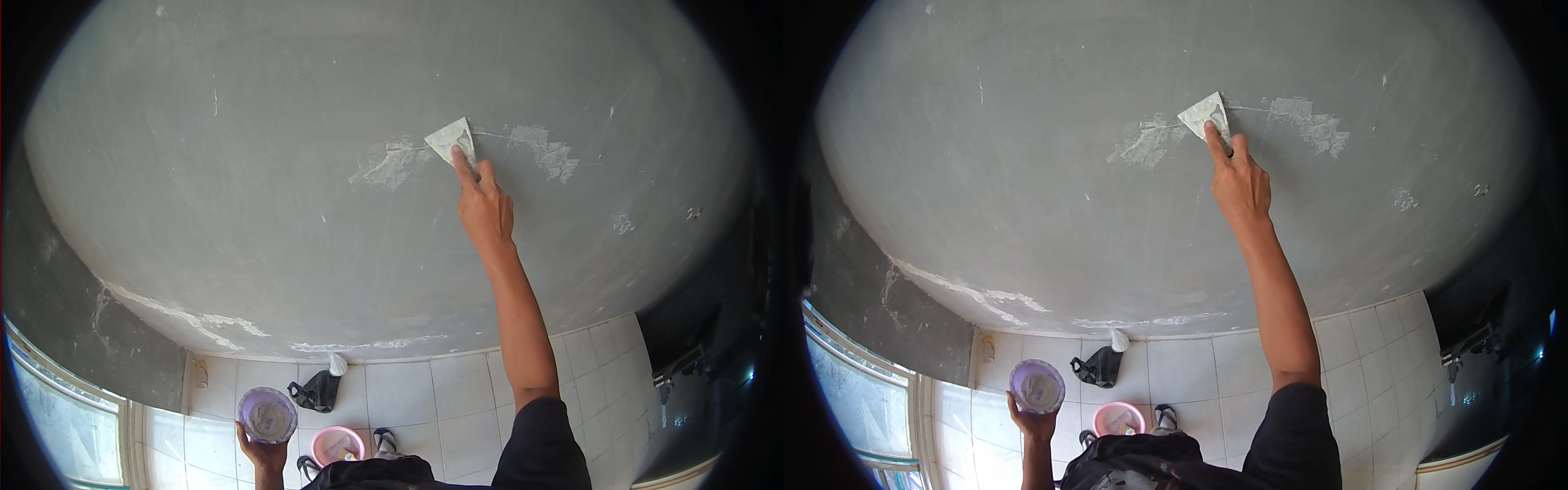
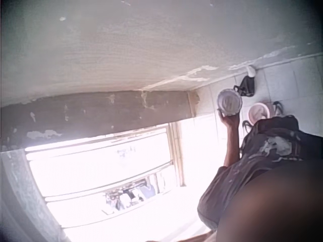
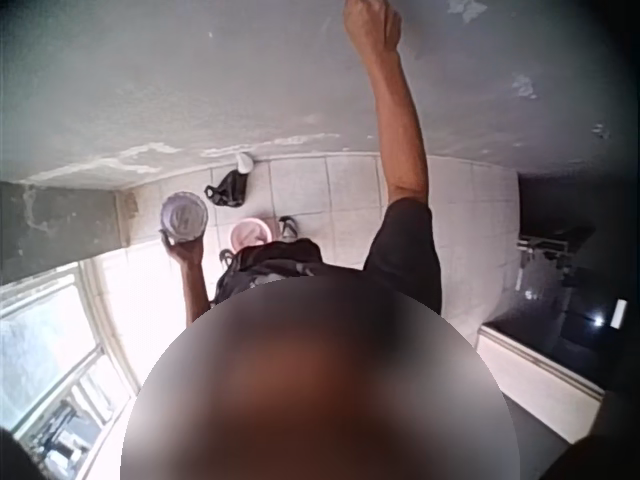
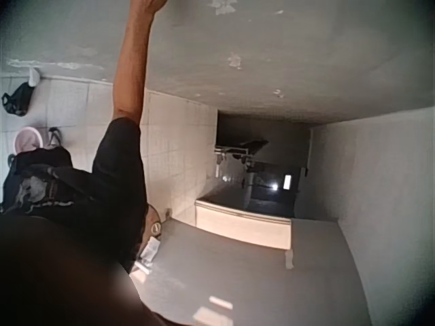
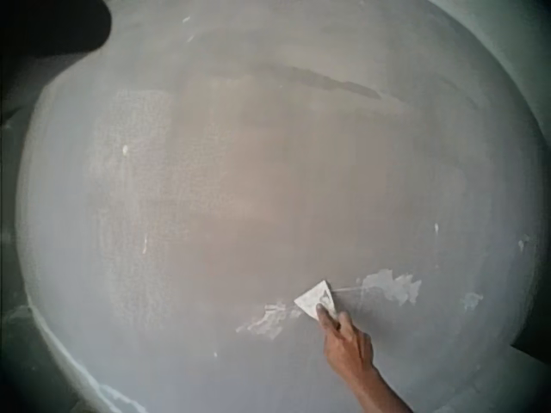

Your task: Apply wall putty to repair cracks on a concrete wall using a scraper.

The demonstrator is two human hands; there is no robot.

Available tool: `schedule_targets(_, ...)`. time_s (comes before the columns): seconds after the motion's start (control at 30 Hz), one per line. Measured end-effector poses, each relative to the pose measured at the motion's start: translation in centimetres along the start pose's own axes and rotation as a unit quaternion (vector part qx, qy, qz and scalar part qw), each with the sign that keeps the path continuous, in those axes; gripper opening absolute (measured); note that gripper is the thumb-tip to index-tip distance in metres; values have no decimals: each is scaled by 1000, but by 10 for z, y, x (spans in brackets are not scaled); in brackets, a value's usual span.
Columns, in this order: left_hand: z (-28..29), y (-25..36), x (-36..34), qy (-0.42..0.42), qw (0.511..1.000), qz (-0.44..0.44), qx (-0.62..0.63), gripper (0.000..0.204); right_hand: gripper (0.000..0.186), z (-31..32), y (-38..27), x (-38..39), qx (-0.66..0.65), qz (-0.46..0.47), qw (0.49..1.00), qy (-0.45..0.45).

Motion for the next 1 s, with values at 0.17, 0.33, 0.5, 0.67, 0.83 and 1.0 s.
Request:
schedule_targets(0.17,-14,-1,-2,-13,1000,4,-10,78,64,-25,24,23,27,-23,999,-34)
schedule_targets(0.33,-8,-1,-2,-13,1000,-6,4,79,64,-23,33,42,-8,-29,999,-26)
schedule_targets(0.5,-17,-5,-8,-16,1000,14,-12,80,67,-5,4,-1,0,3,1000,1)
schedule_targets(0.67,-26,1,-7,-27,999,3,-27,80,65,-28,27,25,11,-38,998,-38)
schedule_targets(0.83,-12,1,-5,-25,1000,-7,-13,82,63,-22,39,39,-28,-73,996,-39)
schedule_targets(1.0,-17,-2,-3,-20,1000,10,-21,82,60,13,5,7,-76,-73,994,40)
Point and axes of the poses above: each hand's wrist, its own x-axis away from the middle knuckle, its own z-axis out of the back of the hand, y = z × x, the point moved 10 cm from there along -x, towards the middle knuckle, and after that the axes turned 12 degrees about -y, right-handed, at the moved point
